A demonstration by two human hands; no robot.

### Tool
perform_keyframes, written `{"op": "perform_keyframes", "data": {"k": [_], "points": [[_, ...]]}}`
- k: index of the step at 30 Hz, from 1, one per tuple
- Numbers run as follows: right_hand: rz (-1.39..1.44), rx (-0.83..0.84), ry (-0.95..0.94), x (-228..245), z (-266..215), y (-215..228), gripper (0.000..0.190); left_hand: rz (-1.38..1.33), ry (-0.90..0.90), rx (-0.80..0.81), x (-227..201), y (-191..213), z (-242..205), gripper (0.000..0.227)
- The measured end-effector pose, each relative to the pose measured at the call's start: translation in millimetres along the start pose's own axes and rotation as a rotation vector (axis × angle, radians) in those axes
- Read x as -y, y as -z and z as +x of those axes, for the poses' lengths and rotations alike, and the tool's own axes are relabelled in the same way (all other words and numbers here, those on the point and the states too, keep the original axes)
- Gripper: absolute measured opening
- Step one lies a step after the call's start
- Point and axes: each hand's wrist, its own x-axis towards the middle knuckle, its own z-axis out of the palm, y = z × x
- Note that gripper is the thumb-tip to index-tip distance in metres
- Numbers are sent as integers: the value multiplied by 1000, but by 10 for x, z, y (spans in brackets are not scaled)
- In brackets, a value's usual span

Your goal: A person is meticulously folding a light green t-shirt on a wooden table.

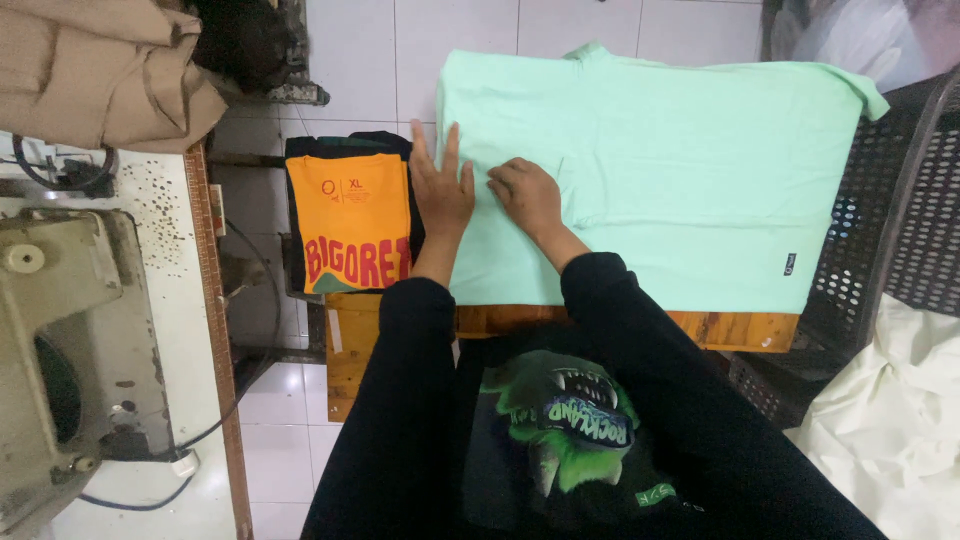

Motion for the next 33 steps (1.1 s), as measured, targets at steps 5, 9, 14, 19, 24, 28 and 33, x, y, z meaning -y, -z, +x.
{"op": "perform_keyframes", "data": {"k": [5,9,14,19,24,28,33], "points": [[-220,-20,64,-35,24,-100,4,418,-291,51,100,-156,-367,46],[-324,12,113,-116,60,-145,7,440,-218,81,168,-219,-450,51],[-55,117,-131,-234,287,131,13,475,-221,70,170,-195,-438,57],[909,-487,-395,-738,702,637,43,413,-162,187,121,-120,-446,58],[485,-237,6,-668,588,929,44,361,-188,164,79,-63,-408,45],[323,170,87,-297,118,416,7,353,-233,121,133,-119,-406,44],[59,234,201,-182,-222,110,10,370,-213,113,159,-163,-423,43]]}}
